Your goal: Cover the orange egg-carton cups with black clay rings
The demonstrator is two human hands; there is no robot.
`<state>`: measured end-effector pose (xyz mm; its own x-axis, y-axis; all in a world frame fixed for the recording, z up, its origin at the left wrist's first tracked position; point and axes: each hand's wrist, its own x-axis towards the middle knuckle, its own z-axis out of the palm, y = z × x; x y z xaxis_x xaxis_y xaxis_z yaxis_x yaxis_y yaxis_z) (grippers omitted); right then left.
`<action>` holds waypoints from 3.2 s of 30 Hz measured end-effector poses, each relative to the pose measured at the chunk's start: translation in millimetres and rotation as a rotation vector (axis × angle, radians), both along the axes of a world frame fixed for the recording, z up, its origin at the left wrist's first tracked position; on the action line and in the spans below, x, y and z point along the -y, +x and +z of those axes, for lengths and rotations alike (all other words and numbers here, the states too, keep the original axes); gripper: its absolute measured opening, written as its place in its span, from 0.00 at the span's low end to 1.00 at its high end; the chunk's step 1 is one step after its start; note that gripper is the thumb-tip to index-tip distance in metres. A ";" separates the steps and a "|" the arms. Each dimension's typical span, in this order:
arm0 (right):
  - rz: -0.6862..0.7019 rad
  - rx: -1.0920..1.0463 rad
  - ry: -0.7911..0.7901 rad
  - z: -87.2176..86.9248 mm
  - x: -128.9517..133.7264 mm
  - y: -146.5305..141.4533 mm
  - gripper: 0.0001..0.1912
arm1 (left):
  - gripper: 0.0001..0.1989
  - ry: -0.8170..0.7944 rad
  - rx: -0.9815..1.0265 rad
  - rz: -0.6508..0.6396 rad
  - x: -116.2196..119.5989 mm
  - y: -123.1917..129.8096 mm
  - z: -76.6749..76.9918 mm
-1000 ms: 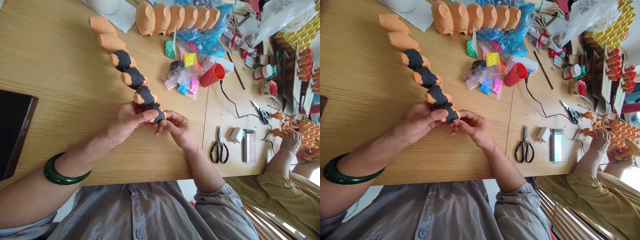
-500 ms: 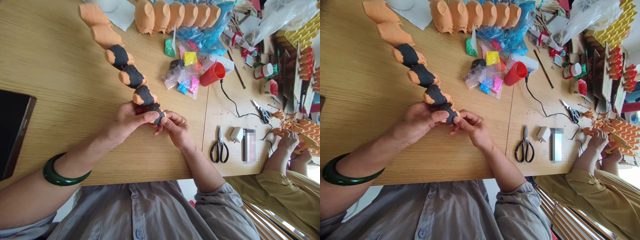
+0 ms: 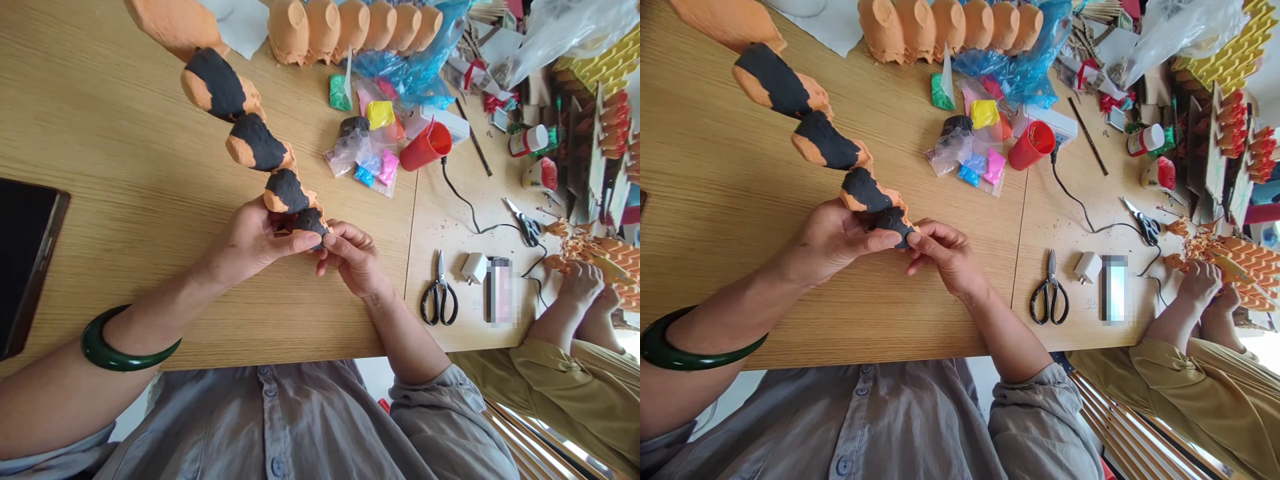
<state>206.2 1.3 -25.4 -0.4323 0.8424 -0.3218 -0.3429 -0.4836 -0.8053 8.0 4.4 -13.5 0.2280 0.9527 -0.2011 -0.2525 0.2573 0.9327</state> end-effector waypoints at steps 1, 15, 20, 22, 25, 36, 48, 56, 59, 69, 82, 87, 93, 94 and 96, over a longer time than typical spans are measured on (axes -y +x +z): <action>0.006 -0.002 0.000 -0.3 0.0 0.0 0.18 | 0.21 -0.003 -0.014 -0.003 -0.3 -0.7 -0.1; 0.017 0.019 0.040 -0.3 -5.7 4.9 0.20 | 0.23 -0.025 0.031 -0.082 -1.3 -4.6 -10.5; 0.060 0.015 0.016 0.2 -7.7 7.5 0.20 | 0.22 -0.017 -0.009 -0.072 -0.4 -4.1 -10.3; 0.066 0.018 0.004 0.9 -7.9 8.3 0.22 | 0.23 -0.041 0.009 -0.063 1.0 -3.1 -10.7; 0.070 0.025 -0.006 1.7 -7.6 8.7 0.23 | 0.25 -0.068 0.069 -0.057 2.4 -1.6 -11.5; 0.104 0.014 0.035 2.7 -6.4 6.4 0.25 | 0.28 -0.161 0.177 -0.003 -4.0 -1.7 -2.7; 0.015 0.069 0.125 -5.0 0.2 1.7 0.20 | 0.24 -0.127 0.194 0.020 -0.5 2.9 -1.1; 0.032 0.135 0.219 -1.3 0.2 0.9 0.19 | 0.25 -0.179 0.210 0.041 1.7 5.7 -5.1; 0.017 0.136 0.229 -0.5 0.3 0.9 0.19 | 0.26 -0.192 0.155 0.049 1.8 5.2 -7.3; 0.093 0.043 0.117 0.8 -1.1 4.8 0.23 | 0.30 -0.213 0.197 0.048 -1.8 1.5 -2.4; 0.069 0.071 0.210 -9.5 0.2 2.2 0.18 | 0.25 -0.193 0.244 0.041 2.8 5.7 -6.5; 0.073 0.039 0.188 -4.5 -1.1 2.7 0.20 | 0.29 -0.212 0.225 0.036 1.2 4.2 -5.0; 0.088 -0.050 0.120 -1.2 -2.2 4.0 0.19 | 0.34 -0.234 0.168 0.055 -2.6 0.3 -2.7; 0.085 -0.060 0.122 -2.1 -2.0 4.1 0.18 | 0.33 -0.232 0.161 0.061 -2.4 0.6 -2.1; 0.082 -0.063 0.124 -4.4 -1.5 3.7 0.18 | 0.31 -0.221 0.157 0.080 -1.4 2.2 0.2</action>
